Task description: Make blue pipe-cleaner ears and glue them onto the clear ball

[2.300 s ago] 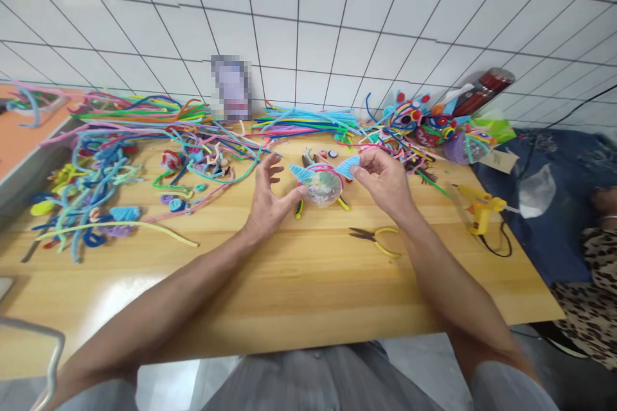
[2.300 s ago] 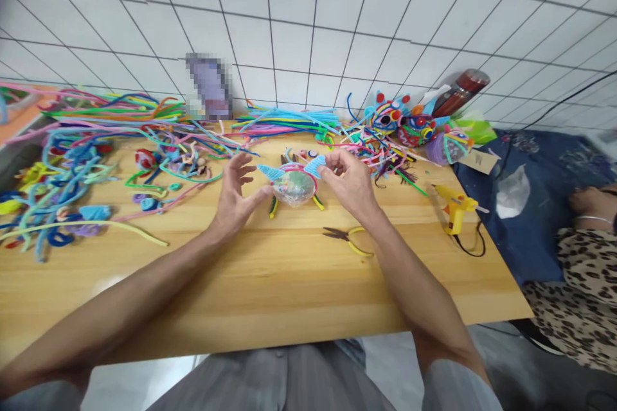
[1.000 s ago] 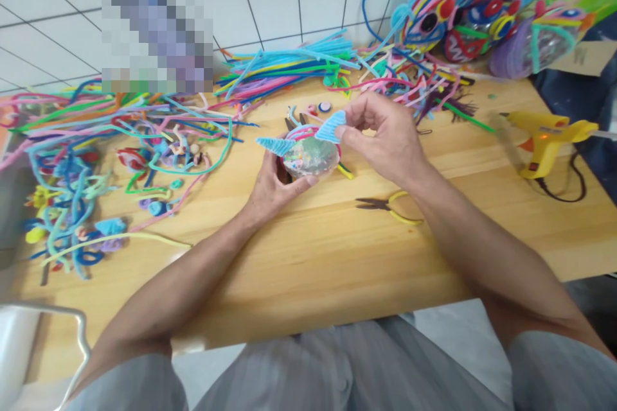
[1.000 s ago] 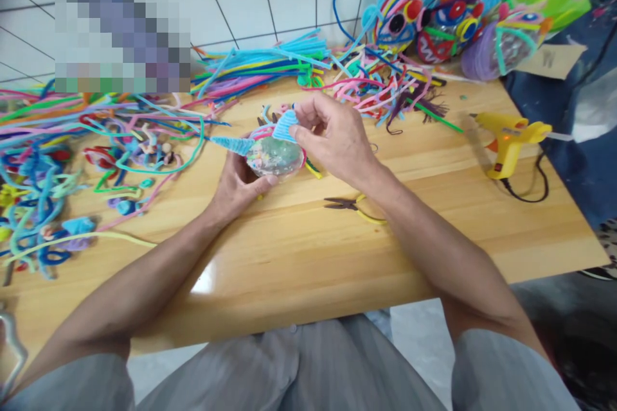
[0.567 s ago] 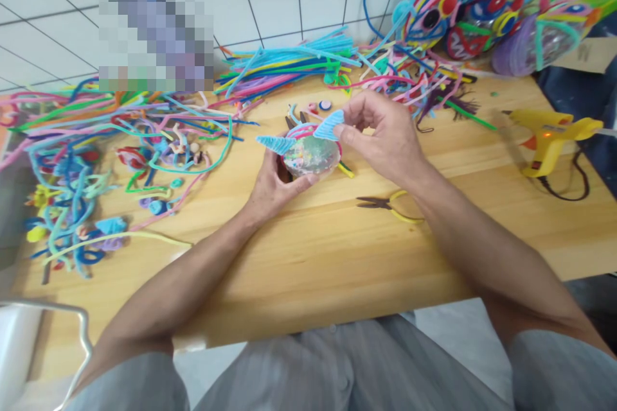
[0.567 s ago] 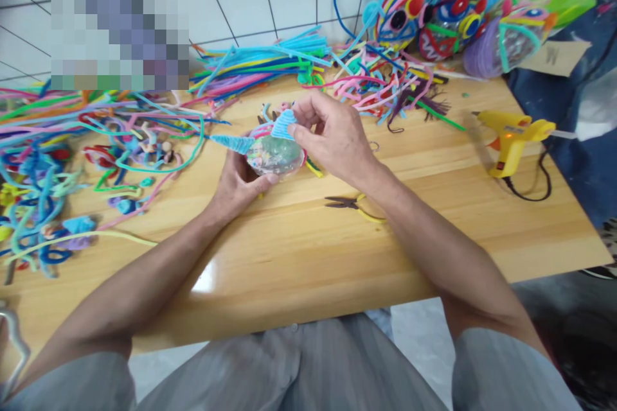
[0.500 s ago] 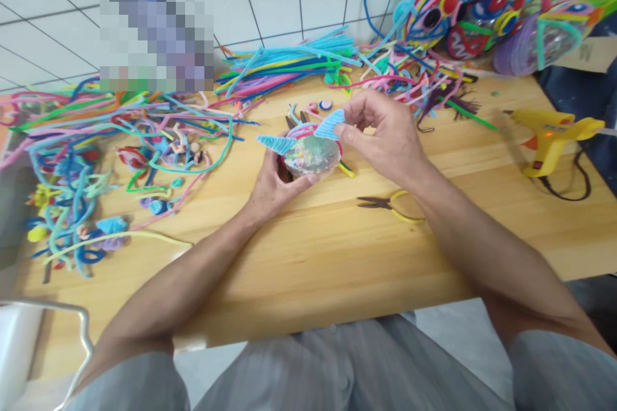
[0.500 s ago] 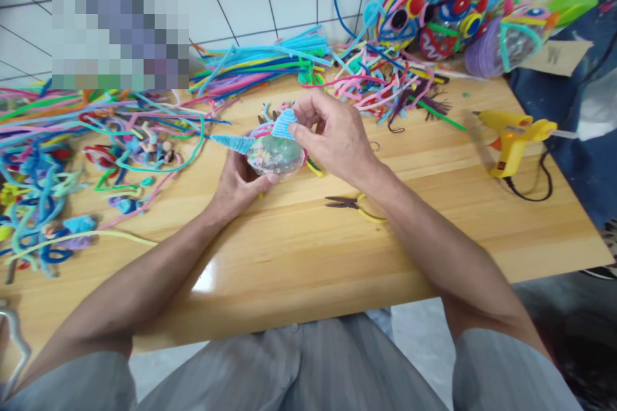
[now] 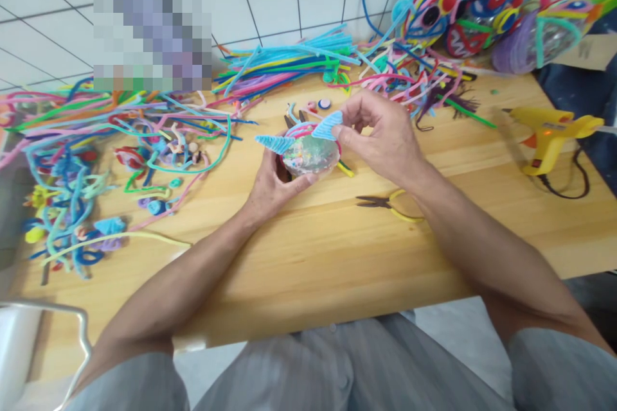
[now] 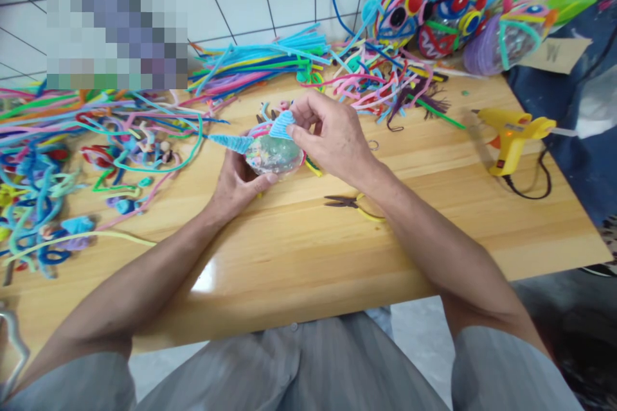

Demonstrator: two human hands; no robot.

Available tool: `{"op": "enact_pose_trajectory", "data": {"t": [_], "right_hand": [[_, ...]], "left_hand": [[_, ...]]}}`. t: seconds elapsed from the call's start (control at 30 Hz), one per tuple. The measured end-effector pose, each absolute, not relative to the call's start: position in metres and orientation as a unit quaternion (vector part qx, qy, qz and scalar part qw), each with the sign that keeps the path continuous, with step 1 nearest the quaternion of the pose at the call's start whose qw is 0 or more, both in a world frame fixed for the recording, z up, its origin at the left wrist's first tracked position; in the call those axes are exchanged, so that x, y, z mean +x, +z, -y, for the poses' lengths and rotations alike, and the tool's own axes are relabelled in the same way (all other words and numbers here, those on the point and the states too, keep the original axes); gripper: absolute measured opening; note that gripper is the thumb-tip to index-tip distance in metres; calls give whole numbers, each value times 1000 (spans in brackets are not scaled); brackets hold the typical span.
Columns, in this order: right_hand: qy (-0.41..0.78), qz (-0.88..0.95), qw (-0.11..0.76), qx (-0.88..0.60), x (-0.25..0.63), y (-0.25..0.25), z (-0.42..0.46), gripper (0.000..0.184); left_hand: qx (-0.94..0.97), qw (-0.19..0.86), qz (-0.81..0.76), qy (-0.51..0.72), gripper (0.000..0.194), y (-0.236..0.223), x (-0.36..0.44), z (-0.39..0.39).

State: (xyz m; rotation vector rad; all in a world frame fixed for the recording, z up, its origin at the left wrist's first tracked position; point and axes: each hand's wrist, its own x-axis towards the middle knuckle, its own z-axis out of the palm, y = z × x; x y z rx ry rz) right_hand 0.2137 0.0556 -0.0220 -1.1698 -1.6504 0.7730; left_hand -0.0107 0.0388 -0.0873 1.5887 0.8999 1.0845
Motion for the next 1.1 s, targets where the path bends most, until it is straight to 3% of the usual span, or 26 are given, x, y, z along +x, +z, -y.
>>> {"op": "enact_pose_trajectory", "data": {"t": [0.37,1.1], "right_hand": [[317,662,478,-483,214,-27,-58,25],[276,711,455,-460,215,-28,-58,24]], "left_hand": [[660,486,-375,432,113,-86,-11,-40],[663,485,-339,459,104,-94,-12,-41]]}}
